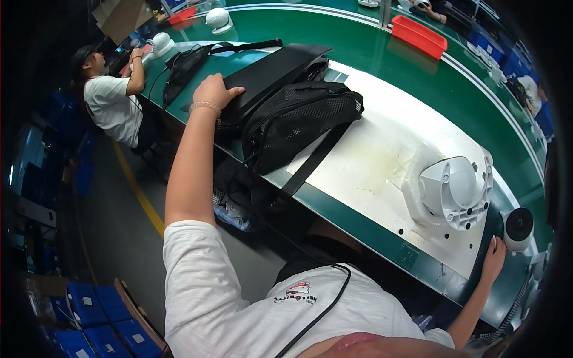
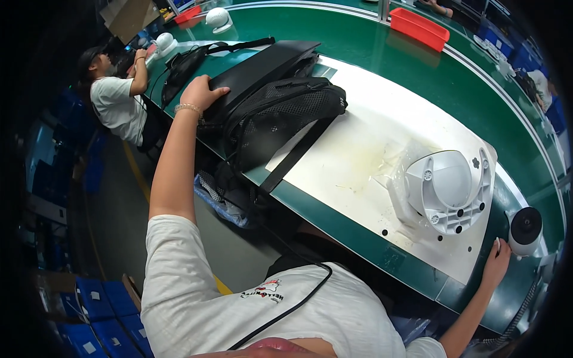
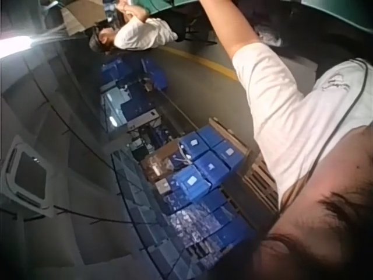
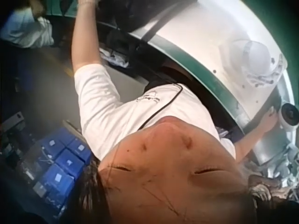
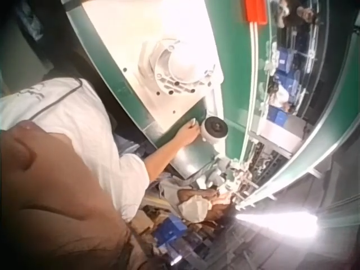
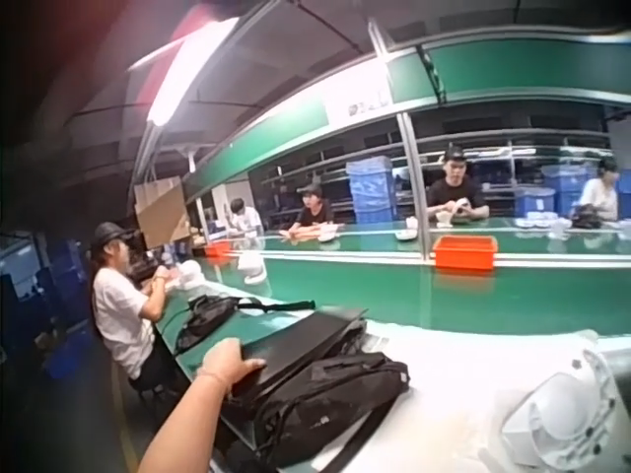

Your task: Assembling security camera housings by attaching small black circular pads to the base.

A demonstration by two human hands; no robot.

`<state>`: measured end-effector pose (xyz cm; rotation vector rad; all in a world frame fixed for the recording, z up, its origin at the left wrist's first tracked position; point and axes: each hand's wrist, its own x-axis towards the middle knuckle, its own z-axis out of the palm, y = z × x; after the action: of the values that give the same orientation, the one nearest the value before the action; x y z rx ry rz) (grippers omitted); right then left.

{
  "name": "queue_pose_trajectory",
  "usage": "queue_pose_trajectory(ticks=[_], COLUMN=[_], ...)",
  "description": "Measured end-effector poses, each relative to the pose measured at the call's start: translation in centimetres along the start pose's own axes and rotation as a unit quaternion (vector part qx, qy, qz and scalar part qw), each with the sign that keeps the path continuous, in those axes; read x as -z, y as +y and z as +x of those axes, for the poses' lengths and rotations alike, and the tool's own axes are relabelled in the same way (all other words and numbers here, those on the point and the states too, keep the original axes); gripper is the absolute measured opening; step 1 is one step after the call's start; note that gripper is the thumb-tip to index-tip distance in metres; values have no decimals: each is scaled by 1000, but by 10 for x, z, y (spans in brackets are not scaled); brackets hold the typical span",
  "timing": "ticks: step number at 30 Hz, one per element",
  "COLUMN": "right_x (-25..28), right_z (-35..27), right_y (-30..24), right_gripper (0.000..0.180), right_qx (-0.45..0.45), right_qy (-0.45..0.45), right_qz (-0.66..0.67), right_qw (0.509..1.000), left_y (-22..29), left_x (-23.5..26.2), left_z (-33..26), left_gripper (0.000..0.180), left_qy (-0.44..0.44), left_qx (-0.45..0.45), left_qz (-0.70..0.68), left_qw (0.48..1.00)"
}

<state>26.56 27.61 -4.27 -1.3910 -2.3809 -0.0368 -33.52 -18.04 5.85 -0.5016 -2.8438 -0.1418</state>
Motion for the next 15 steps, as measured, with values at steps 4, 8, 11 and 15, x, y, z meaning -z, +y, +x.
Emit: queue_pose_trajectory(ticks=[4,8,11,15], right_x=[-5,-3,0,-3], right_z=[3,-1,-2,-2], right_y=[4,-1,-1,3], right_gripper=[30,30,31,30], right_qx=[22,13,-1,14], right_qy=[14,13,-8,10], right_qz=[-8,-4,10,-4], right_qw=[1000,1000,1000,1000], left_y=[-4,26,41,72], left_x=[38,73,89,123], left_z=[-4,-60,-105,-152], left_gripper=[50,23,33,31], left_qy=[-99,-62,91,273], left_qx=[-1,-94,-246,-378], left_qz=[-124,-581,-639,-573], left_qw=[987,806,723,674])
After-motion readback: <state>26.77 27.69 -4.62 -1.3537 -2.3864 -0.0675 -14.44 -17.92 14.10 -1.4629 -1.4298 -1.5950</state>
